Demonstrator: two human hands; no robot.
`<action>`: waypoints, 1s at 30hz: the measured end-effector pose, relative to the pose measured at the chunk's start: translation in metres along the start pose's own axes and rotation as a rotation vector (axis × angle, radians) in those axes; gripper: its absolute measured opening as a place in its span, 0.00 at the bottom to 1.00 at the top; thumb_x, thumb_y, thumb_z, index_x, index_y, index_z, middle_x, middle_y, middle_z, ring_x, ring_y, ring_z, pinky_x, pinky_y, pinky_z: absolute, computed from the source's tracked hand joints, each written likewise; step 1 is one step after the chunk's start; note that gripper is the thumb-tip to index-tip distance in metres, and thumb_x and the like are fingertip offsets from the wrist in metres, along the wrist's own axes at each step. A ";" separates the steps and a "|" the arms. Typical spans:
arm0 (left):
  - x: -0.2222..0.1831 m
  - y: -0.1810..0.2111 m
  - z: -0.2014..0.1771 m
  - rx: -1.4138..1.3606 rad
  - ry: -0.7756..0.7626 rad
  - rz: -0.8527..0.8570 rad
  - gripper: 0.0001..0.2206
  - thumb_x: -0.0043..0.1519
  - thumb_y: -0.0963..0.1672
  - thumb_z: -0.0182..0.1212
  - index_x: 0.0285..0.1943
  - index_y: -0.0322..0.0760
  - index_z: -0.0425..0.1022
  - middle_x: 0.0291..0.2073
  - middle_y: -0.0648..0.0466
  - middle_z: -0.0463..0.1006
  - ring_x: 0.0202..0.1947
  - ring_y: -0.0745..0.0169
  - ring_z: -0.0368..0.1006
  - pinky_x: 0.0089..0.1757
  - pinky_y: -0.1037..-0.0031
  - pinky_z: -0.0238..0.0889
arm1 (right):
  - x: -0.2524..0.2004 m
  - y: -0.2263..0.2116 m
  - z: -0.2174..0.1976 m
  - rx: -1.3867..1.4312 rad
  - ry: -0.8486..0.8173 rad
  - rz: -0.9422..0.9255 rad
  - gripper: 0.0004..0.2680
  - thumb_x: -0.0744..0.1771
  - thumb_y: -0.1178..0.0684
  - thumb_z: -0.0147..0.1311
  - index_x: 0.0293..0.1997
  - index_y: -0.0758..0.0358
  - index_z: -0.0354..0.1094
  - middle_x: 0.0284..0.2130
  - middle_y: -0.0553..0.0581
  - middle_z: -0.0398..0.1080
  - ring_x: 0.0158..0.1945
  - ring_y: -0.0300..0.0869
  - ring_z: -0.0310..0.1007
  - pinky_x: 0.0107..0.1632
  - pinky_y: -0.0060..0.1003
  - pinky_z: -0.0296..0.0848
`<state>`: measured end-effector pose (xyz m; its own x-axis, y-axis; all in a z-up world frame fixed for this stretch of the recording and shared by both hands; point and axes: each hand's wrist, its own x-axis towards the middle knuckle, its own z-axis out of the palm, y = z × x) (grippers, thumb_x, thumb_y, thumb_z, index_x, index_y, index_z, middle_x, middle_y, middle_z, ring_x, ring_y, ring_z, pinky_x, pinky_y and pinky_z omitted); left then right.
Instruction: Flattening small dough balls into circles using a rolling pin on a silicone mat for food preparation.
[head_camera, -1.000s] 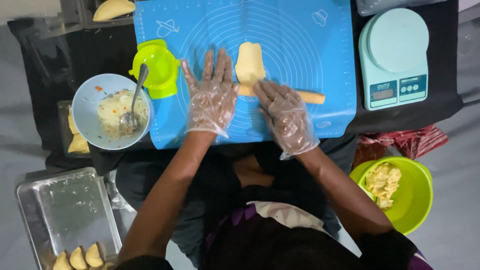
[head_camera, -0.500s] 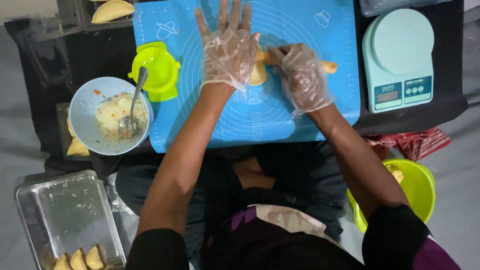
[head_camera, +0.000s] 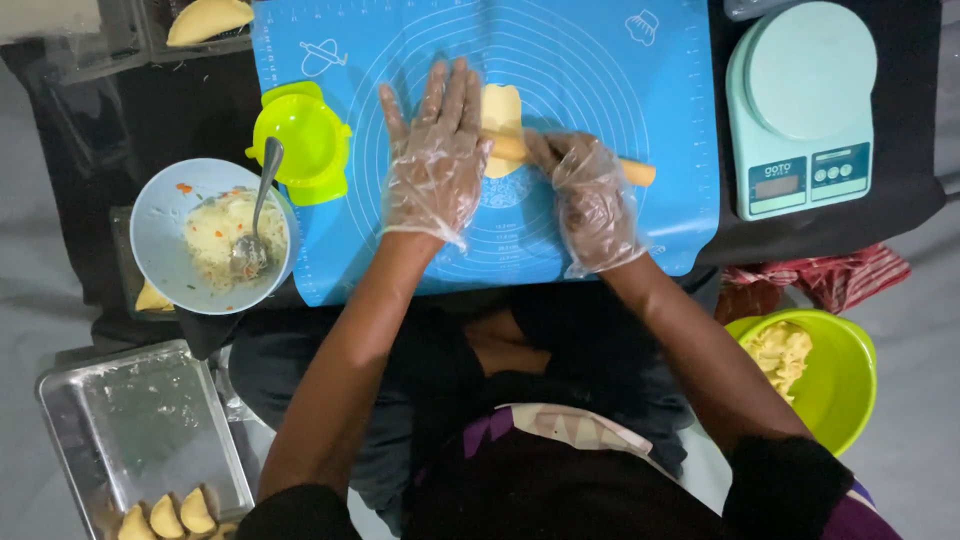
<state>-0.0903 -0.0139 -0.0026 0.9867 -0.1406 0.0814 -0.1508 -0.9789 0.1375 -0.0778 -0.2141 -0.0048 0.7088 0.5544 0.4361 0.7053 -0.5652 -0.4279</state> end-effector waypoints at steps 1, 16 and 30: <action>-0.004 0.000 -0.001 -0.002 0.001 0.000 0.28 0.72 0.48 0.48 0.79 0.28 0.53 0.78 0.44 0.47 0.76 0.45 0.35 0.64 0.29 0.25 | -0.003 0.000 0.000 -0.002 -0.001 0.000 0.03 0.71 0.62 0.56 0.47 0.69 0.68 0.34 0.57 0.67 0.34 0.45 0.62 0.38 0.41 0.65; -0.039 -0.002 0.003 0.005 0.051 0.053 0.27 0.71 0.44 0.51 0.78 0.28 0.55 0.78 0.45 0.51 0.77 0.45 0.37 0.65 0.29 0.27 | -0.038 -0.003 0.015 -0.207 -0.067 -0.023 0.11 0.70 0.59 0.56 0.59 0.59 0.64 0.44 0.55 0.66 0.47 0.46 0.63 0.50 0.41 0.68; -0.056 0.009 -0.016 0.149 -0.092 -0.016 0.27 0.71 0.47 0.52 0.80 0.40 0.53 0.77 0.49 0.56 0.77 0.49 0.46 0.66 0.33 0.34 | -0.062 0.001 0.028 -0.410 -0.114 -0.051 0.20 0.69 0.56 0.56 0.72 0.49 0.59 0.55 0.53 0.65 0.61 0.48 0.64 0.61 0.41 0.70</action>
<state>-0.1483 -0.0125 0.0098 0.9912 -0.1315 -0.0113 -0.1317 -0.9912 -0.0108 -0.1205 -0.2319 -0.0541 0.6862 0.6385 0.3484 0.6934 -0.7190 -0.0478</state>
